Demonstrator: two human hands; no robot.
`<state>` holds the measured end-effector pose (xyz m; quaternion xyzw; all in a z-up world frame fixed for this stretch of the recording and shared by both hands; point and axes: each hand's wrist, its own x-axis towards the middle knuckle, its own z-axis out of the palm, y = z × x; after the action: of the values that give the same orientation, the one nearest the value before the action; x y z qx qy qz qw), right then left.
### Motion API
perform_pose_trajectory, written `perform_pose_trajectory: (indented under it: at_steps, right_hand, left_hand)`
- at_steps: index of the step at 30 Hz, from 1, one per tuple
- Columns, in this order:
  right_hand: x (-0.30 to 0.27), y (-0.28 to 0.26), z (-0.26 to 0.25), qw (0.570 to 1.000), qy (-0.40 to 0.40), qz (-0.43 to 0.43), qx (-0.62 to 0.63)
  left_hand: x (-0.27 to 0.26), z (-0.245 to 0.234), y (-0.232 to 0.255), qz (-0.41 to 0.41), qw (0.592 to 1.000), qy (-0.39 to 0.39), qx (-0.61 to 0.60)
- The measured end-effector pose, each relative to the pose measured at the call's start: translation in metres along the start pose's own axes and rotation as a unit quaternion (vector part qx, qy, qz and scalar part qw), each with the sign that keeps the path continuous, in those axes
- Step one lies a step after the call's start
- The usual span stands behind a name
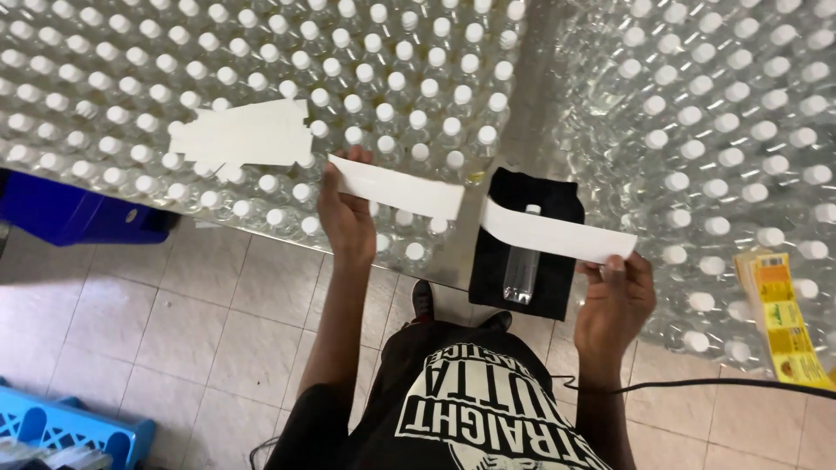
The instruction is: The person picks up a plastic bottle and places it on a black cloth. They then pick up a yellow label, wrap it around the bottle, and smooth it down. This process is repeated for multiple bottles.
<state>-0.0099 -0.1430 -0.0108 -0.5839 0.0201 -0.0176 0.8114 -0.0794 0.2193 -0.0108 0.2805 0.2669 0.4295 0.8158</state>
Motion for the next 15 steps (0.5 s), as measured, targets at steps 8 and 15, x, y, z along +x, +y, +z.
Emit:
perform_pose_trajectory:
  at_steps: [8,15]
  right_hand:
    - [-0.008,-0.021,0.012,0.981,0.008,-0.104,-0.161]
    - [-0.035,-0.028,0.037,0.960,0.034,-0.075,-0.268]
  left_hand:
    - [0.168,-0.093,0.100,0.164,0.978,0.128,0.018]
    - [0.227,-0.123,0.135,0.291,0.907,0.197,0.232]
